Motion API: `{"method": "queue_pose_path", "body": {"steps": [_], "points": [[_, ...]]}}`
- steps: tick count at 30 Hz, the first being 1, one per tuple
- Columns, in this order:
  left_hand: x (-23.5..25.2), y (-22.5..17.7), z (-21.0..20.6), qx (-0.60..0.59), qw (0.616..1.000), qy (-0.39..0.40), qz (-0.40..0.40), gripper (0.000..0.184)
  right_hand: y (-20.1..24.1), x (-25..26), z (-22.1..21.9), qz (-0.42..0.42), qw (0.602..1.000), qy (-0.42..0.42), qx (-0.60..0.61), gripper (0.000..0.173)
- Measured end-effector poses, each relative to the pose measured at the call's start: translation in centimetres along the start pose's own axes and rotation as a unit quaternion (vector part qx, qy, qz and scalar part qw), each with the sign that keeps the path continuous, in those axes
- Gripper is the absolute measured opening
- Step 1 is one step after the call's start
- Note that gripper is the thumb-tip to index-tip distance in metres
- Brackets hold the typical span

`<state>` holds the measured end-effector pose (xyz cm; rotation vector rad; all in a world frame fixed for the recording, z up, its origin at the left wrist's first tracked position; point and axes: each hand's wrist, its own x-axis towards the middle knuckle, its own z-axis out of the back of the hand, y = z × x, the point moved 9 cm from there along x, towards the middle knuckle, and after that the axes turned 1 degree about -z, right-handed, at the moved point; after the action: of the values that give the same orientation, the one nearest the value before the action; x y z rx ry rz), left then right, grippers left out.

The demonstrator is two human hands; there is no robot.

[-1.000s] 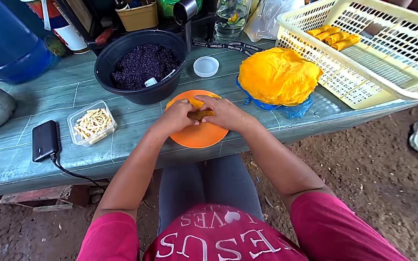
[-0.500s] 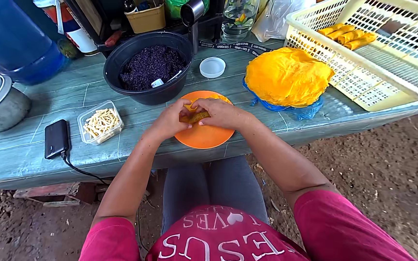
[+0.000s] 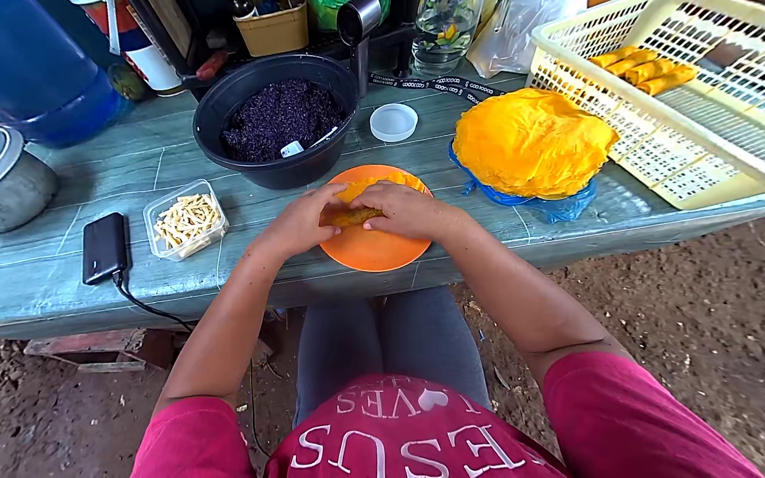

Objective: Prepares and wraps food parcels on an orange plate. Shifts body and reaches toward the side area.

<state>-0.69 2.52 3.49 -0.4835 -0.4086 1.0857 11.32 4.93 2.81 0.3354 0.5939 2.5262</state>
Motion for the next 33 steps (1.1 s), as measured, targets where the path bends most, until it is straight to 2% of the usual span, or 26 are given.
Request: {"method": "queue_pose_path", "body": {"steps": [3,5,8,15,21,25,29,33], "points": [[-1.2,0.2,0.7,0.091,0.993,-0.041,-0.062,0.021,0.3,0.4,-0.3,0.005,0.999,0.023,-0.031,0.032],[-1.6,0.0,0.5,0.148,0.984,-0.047,-0.083,0.013,0.4,0.6,-0.4,0.01,0.999,0.026,-0.038,0.029],[-1.8,-0.2,0.5,0.171,0.979,-0.074,-0.08,0.016,0.4,0.7,-0.5,0.012,0.999,0.028,-0.038,0.027],[-1.2,-0.7,1.5,0.119,0.984,-0.132,-0.008,0.019,0.3,0.6,-0.6,-0.004,0.998,0.034,-0.047,0.026],[-0.3,-1.4,1.2,0.062,0.99,-0.121,0.04,0.02,0.2,0.5,-0.4,-0.008,0.999,0.03,-0.038,0.024],[0.2,-1.5,0.8,-0.003,0.989,-0.142,0.037,0.015,0.1,0.5,-0.2,-0.007,1.0,0.016,-0.024,0.023],[1.0,-1.2,0.2,-0.067,0.986,-0.142,0.06,0.018,-1.2,-0.1,1.0,-0.075,0.994,-0.011,0.079,0.04],[1.8,-1.5,-0.5,-0.084,0.988,-0.12,0.055,0.03,-1.8,-1.7,2.4,-0.093,0.988,-0.056,0.107,0.046]]}}
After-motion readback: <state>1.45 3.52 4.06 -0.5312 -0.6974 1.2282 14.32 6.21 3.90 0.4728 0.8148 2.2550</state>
